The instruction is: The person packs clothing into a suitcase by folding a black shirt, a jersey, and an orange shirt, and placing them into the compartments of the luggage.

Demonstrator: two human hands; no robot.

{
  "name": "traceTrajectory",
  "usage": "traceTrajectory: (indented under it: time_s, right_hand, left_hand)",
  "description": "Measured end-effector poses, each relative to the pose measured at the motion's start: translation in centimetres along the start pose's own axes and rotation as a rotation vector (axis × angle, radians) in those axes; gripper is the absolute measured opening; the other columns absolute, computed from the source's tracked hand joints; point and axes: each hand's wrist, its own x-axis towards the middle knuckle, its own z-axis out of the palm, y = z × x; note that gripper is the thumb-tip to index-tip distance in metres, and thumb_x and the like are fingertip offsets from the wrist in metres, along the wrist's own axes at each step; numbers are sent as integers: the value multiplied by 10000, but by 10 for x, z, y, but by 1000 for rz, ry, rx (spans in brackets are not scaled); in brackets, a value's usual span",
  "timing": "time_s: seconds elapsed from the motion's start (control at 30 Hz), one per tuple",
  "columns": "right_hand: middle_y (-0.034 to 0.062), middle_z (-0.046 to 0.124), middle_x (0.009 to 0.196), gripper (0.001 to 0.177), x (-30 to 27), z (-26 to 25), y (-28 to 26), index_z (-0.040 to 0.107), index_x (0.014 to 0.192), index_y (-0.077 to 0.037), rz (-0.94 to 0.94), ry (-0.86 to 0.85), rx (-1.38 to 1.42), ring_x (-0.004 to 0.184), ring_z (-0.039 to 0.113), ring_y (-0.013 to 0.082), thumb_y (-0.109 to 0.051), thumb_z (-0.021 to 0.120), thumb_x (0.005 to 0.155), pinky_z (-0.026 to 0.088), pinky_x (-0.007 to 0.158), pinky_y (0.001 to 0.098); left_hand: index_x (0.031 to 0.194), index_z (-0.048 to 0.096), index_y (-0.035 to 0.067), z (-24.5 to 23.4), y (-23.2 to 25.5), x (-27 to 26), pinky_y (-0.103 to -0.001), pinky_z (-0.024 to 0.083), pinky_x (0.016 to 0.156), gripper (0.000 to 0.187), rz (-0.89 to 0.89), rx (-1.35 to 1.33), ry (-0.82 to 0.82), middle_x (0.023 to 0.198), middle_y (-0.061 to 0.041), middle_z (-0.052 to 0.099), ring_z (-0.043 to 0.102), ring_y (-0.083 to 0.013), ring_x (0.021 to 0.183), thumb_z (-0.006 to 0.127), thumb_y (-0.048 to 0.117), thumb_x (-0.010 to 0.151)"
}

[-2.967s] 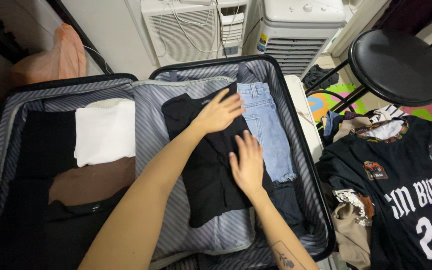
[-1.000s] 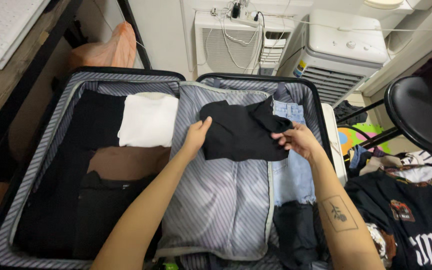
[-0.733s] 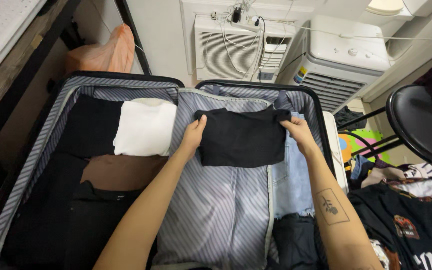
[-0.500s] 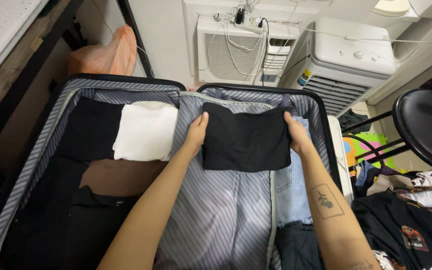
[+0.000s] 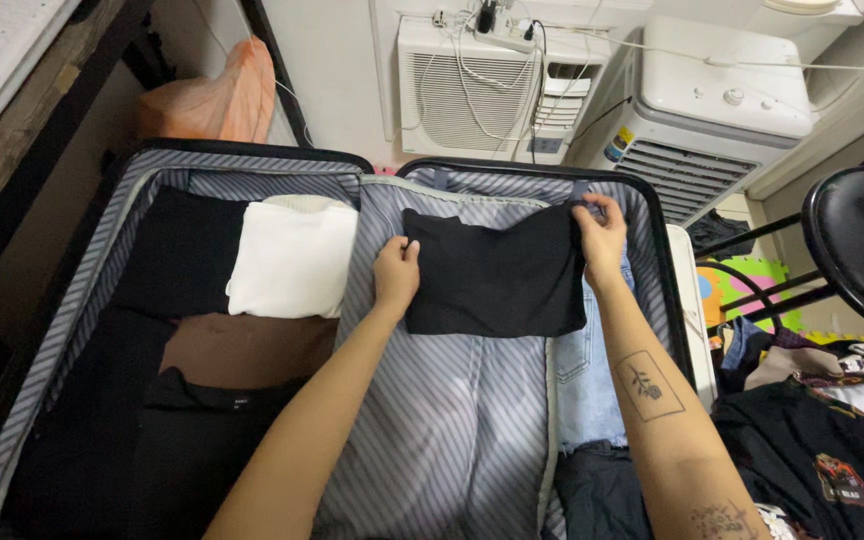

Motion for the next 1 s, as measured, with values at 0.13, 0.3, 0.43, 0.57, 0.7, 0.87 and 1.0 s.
traceTrajectory:
  time_s: [0.13,0.3,0.43,0.57,0.7,0.87,1.0]
  right_hand:
    - [28,680,850,242,18,-4,0,725,939,7,147,14,114,751,610,114,-221,761,868,493,689,257]
    - [23,668,778,271,22,-7,-4,719,914,-24,498,61,-113,666,587,142,-294,707,899,445,578,300]
    - [-27,586,817,337,-4,-16,7,630,1087,-117,419,-49,-121,661,541,104,-332,723,845,422,537,297]
    - [58,579,851,493,-63,-44,22,615,1107,-76,404,-82,-360,691,514,168,-473,766,857,405,578,337]
    - [77,710,977,620,-118,-58,19,637,1157,31,352,-209,-456,854,654,116,-485,795,851,518,761,260]
    - [62,745,919,476,-142,-61,3,733,1069,50,371,-172,-258,791,654,117,-396,740,906,515,727,279]
    - [45,750,860,416,-160,-96,3,752,959,34,421,-134,-174,742,649,111,-380,714,937,505,712,270]
  left_hand:
    - [1030,662,64,4,11,-8,-538,502,727,215,-5,60,147,904,-228,720,675,-467,870,594,268,1046]
    - [1253,526,21,-4,27,-19,-543,496,832,360,-72,67,94,1040,-308,687,644,-510,980,610,274,1011]
    - [1377,411,-78,-19,35,-45,-503,442,1026,584,95,89,16,1266,-368,568,556,-512,1191,683,201,942]
    - [1436,320,-89,-40,36,-98,-499,349,1113,767,50,122,-147,1379,-368,449,449,-505,1302,765,100,840]
    - [1465,274,-74,-46,26,-112,-475,366,1117,840,70,43,-225,1417,-383,430,443,-515,1321,770,19,793]
    - [1496,361,107,-56,17,-94,-455,505,1010,811,-82,-20,-394,1254,-298,620,615,-467,1207,779,48,804]
    - [1401,520,159,-81,8,-90,-424,575,877,706,-73,-130,-558,1119,-216,682,681,-356,1032,810,37,769]
